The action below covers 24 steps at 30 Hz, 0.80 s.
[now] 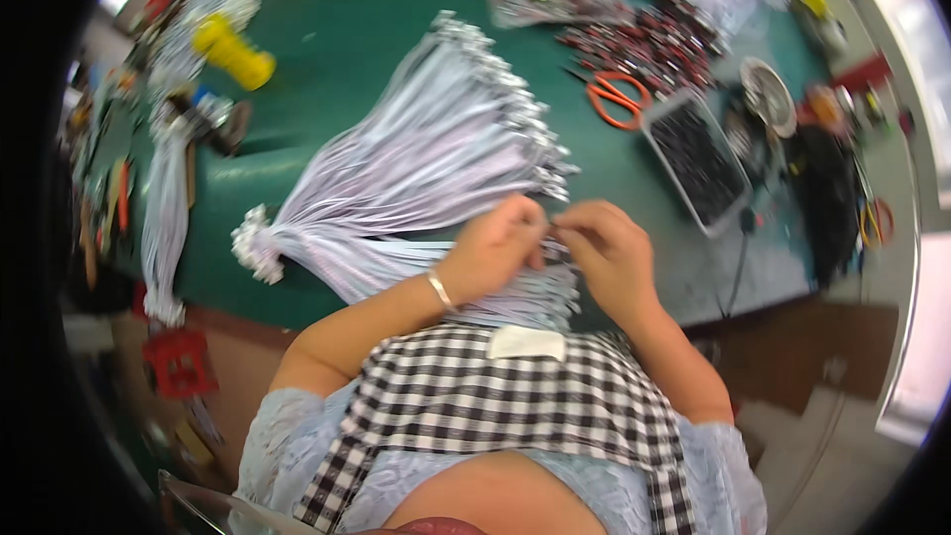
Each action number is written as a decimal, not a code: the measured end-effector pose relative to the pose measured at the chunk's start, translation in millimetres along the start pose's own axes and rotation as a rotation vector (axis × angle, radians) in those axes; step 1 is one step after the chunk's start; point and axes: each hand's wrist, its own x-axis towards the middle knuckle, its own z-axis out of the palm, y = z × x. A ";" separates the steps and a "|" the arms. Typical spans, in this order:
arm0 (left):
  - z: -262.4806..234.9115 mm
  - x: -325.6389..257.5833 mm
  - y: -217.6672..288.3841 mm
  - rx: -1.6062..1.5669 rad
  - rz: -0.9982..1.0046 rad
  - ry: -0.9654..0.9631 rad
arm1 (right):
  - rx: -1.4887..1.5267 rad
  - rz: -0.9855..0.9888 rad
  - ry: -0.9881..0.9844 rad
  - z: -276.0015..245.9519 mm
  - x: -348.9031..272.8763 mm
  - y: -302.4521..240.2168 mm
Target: The person sits at a green workbench and repeatedly picks up small black plastic connectors from a container. They insert the connectors into the ends of white and purple striped cables, then place the finished cables into a growing pile on the table.
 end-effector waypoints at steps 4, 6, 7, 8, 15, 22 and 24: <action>0.9 -4.3 15.0 -0.052 -0.059 -0.038 | 0.307 0.205 -0.008 0.6 -2.1 2.7; 0.4 -4.2 14.5 -0.046 -0.075 -0.061 | 0.298 0.214 -0.024 -3.5 -3.2 2.1; 0.3 -4.7 15.2 -0.051 -0.079 -0.060 | 0.297 0.217 -0.041 -3.8 -3.0 2.3; 0.4 -5.1 16.1 -0.055 -0.083 -0.056 | 0.300 0.231 -0.038 -4.1 -2.6 3.7; -2.0 -4.0 9.6 -0.111 -0.093 -0.080 | 0.307 0.259 -0.034 -2.0 -2.2 6.5; -2.1 -3.6 9.0 -0.112 -0.082 -0.095 | 0.203 0.253 -0.056 -2.6 -0.8 1.2; -1.8 -3.7 10.3 -0.104 -0.099 -0.103 | 0.188 0.198 -0.050 -2.6 -1.3 3.7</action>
